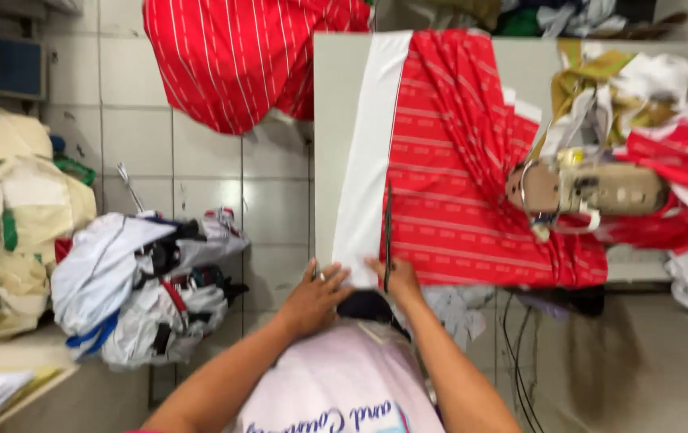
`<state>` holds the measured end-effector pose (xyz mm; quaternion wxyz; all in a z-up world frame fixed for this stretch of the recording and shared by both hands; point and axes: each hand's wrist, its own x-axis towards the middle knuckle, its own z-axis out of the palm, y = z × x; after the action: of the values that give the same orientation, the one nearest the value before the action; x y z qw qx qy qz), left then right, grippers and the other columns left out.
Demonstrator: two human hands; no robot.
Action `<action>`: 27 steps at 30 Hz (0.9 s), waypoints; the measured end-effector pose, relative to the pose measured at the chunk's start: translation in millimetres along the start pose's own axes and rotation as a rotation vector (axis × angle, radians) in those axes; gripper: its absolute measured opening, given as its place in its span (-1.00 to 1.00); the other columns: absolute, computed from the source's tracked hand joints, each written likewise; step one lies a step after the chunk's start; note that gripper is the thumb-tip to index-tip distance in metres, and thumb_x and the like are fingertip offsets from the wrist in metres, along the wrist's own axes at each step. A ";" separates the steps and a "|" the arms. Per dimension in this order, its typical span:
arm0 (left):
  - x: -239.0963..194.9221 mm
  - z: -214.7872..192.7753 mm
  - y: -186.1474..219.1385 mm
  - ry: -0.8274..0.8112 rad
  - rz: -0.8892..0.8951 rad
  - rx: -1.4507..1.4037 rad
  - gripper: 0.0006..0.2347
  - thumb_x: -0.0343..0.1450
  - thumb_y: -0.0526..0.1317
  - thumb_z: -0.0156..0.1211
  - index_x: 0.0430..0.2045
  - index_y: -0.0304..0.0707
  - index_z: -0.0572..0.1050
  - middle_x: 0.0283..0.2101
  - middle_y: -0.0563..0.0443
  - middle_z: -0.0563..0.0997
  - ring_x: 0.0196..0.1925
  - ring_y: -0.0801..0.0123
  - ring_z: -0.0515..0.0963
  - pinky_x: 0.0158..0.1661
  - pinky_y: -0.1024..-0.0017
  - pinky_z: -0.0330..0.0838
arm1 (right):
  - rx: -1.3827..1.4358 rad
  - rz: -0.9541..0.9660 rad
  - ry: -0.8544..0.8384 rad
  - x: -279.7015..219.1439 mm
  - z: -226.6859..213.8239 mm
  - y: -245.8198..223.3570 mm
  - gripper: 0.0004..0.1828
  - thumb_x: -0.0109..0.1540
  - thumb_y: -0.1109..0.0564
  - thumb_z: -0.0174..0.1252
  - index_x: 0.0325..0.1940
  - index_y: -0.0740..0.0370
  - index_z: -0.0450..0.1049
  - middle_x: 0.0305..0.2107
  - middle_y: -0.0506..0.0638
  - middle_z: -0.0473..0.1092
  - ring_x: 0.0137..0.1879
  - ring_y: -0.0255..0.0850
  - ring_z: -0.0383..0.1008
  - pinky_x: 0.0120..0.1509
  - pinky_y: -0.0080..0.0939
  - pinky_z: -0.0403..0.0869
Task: Cutting long strips of red and white striped fabric using scissors on a work table in a factory setting.
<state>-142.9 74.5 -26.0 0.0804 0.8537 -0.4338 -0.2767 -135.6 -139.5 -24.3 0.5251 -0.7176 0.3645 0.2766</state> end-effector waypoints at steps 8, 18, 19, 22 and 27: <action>20.4 -3.2 -8.3 0.190 0.066 -0.015 -0.57 0.32 -0.27 0.02 0.13 -0.11 0.30 0.16 -0.11 0.33 0.22 0.03 0.24 0.20 -0.27 -0.09 | 0.026 0.034 -0.039 16.4 -20.0 -96.1 -0.21 0.03 -0.33 0.11 0.14 0.26 0.41 0.06 0.07 0.40 0.21 -0.13 0.36 0.25 -0.19 0.31; 29.6 -7.4 -14.5 0.209 0.061 -0.142 -0.59 0.33 -0.38 -0.09 0.09 -0.06 0.33 -0.02 0.01 0.47 0.03 0.04 0.41 0.15 -0.15 0.01 | -0.007 0.093 -0.072 66.2 -29.7 -127.7 -0.33 0.02 -0.51 -0.03 -0.20 0.08 0.38 -0.63 -0.05 0.17 -0.51 -0.27 0.13 -0.45 -0.23 0.00; 32.8 -11.5 -18.6 0.188 0.084 -0.156 -0.61 0.33 -0.37 -0.09 0.08 -0.07 0.35 -0.04 0.00 0.50 0.00 0.05 0.42 0.08 -0.07 0.06 | 0.056 0.022 0.023 79.0 -27.8 -120.6 -0.46 0.01 -0.32 0.15 -0.25 0.16 0.48 -0.53 -0.07 0.32 -0.41 -0.29 0.28 -0.37 -0.25 0.20; 42.1 -31.2 -33.6 0.090 0.116 -0.185 -0.64 0.37 -0.37 -0.11 0.08 -0.07 0.34 -0.04 0.01 0.52 -0.03 0.06 0.43 -0.04 0.04 0.12 | 0.097 0.025 0.077 80.1 -31.6 -134.2 -0.57 0.01 -0.18 0.32 -0.33 0.20 0.49 -0.58 -0.05 0.36 -0.47 -0.30 0.30 -0.42 -0.28 0.24; 51.9 -14.3 -55.7 -0.050 0.207 -0.288 -0.71 0.42 -0.32 -0.12 0.01 0.00 0.38 -0.01 0.10 0.54 0.02 0.11 0.44 -0.10 0.15 0.13 | -0.031 0.204 -0.064 79.3 -37.4 -193.3 -0.24 -0.03 -0.53 -0.04 0.03 -0.02 0.34 -0.62 -0.09 0.13 -0.47 -0.31 0.02 -0.46 -0.31 -0.06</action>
<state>-71.9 66.4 -56.0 0.2191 0.7770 -0.4770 -0.3476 68.3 -158.3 31.7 0.4946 -0.6754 0.4145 0.3570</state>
